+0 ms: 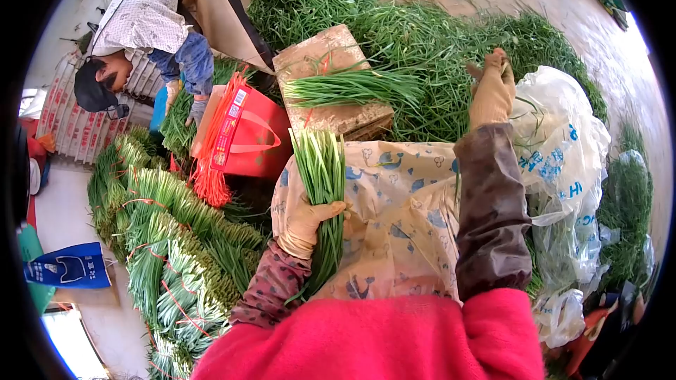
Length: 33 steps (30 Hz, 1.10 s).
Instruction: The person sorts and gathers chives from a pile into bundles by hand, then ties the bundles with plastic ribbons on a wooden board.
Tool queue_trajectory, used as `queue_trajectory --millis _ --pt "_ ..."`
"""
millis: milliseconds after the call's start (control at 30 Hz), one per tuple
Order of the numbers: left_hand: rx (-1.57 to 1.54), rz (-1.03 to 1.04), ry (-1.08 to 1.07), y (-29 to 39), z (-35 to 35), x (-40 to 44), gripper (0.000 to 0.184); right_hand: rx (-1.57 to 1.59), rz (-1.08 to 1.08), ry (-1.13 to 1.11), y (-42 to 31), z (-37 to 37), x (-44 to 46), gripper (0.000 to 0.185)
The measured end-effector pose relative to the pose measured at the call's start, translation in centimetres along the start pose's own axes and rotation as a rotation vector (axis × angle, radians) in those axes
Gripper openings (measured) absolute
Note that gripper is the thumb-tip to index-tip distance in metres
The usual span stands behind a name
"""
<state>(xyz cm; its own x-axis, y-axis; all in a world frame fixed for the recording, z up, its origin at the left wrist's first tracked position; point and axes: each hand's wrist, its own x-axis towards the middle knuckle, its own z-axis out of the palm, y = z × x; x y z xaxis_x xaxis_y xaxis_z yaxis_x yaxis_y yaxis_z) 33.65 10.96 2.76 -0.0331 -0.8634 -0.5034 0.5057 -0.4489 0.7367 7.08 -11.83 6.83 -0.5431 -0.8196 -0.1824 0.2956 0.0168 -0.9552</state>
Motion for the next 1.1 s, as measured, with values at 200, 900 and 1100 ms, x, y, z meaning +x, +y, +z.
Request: queue_trajectory --millis 200,900,1100 --pt "0.276 0.198 0.044 -0.7 1.6 1.1 0.040 -0.358 0.097 -1.024 5.8 -0.7 -9.7 0.077" --pt "0.440 0.269 0.073 -0.3 1.3 1.0 0.036 -0.253 0.355 -1.053 6.6 1.4 -14.9 0.057" --pt "0.220 0.467 0.020 3.0 2.0 1.7 0.039 -0.532 0.227 -0.974 4.5 1.8 -16.1 0.065"
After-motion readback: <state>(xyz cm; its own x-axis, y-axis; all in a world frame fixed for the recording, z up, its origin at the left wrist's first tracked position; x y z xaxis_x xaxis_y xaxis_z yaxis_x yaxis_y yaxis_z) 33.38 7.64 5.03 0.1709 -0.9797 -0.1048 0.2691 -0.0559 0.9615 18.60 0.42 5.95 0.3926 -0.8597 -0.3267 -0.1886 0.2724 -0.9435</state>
